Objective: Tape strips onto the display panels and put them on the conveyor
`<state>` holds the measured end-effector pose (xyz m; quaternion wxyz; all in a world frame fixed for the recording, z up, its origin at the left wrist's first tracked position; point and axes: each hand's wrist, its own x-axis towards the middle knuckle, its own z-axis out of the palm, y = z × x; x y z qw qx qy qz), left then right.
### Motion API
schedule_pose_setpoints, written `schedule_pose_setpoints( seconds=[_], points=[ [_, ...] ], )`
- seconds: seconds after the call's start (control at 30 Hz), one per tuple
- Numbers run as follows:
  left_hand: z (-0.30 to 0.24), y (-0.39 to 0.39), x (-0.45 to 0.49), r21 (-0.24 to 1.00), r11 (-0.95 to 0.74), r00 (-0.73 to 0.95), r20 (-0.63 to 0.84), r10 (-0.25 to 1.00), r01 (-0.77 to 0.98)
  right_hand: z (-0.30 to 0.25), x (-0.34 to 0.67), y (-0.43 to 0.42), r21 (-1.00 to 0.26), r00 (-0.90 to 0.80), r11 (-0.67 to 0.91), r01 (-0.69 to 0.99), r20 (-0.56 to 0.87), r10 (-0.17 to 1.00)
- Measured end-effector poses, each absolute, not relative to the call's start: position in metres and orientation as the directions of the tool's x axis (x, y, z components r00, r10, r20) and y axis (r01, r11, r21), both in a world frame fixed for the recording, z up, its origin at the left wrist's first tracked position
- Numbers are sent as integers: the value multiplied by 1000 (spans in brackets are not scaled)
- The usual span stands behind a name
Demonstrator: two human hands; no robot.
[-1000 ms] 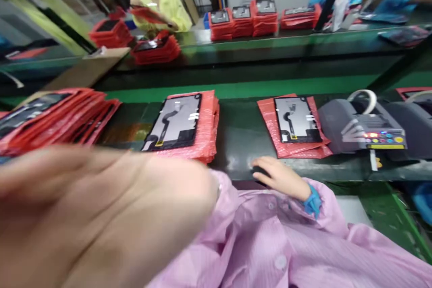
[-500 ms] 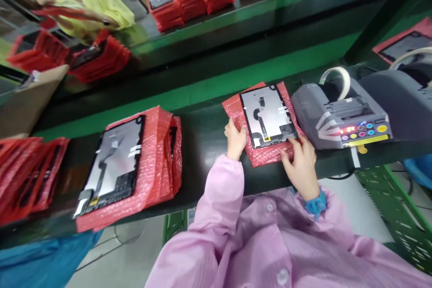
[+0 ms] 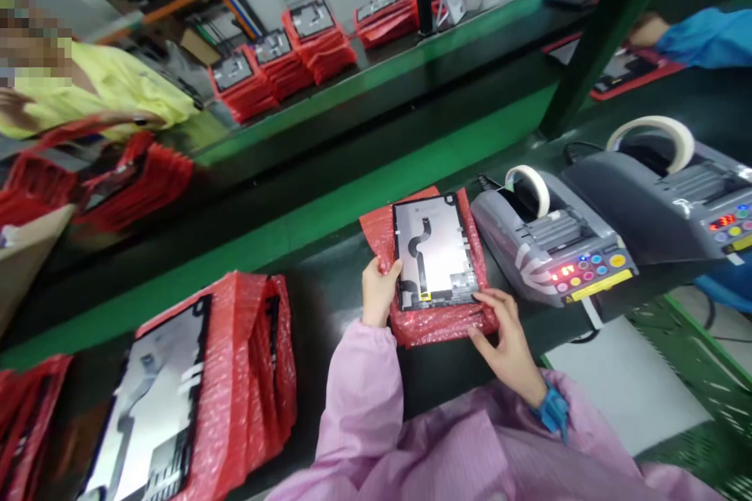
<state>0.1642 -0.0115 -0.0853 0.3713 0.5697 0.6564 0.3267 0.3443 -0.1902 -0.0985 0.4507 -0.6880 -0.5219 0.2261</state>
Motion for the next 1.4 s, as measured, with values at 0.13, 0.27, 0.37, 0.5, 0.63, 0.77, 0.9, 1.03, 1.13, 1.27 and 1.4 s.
schedule_pose_setpoints(
  seconds=[0.13,0.27,0.37,0.5,0.63,0.77,0.9,1.03,1.13,1.27,1.4],
  points=[
    [-79,-15,166,797,112,-94,-70,993,593,-99,347,-179,-899,482,-154,411,70,874],
    [-73,-20,167,780,110,-85,-73,994,616,-96,355,-162,-861,467,-189,472,63,882],
    [-70,-21,164,802,97,-78,-63,995,589,-95,357,-153,-869,476,-162,468,93,874],
    [-69,-26,153,867,101,-89,-66,994,488,-97,354,-150,-913,541,-201,354,25,841],
    [-68,-38,147,939,146,-63,-133,989,311,-94,343,-152,-864,553,-179,470,130,823],
    [-68,-48,145,981,193,11,-193,981,3,-89,336,-155,-779,506,-167,604,214,836],
    [-68,-63,112,968,181,-91,-199,976,-175,-87,344,-161,-761,520,-216,611,181,835],
    [-73,-89,55,960,200,-258,-246,934,-194,-81,349,-160,-715,535,-371,592,5,845],
    [-81,-101,26,952,221,-298,-278,913,-210,-73,346,-146,-640,513,-461,615,-120,850],
    [-96,-97,13,954,238,-270,-281,921,-181,-69,348,-123,-483,487,-549,683,-260,834],
    [-104,-87,8,948,258,-256,-300,919,-187,-73,358,-116,-646,407,-538,541,-358,840]
  ],
)
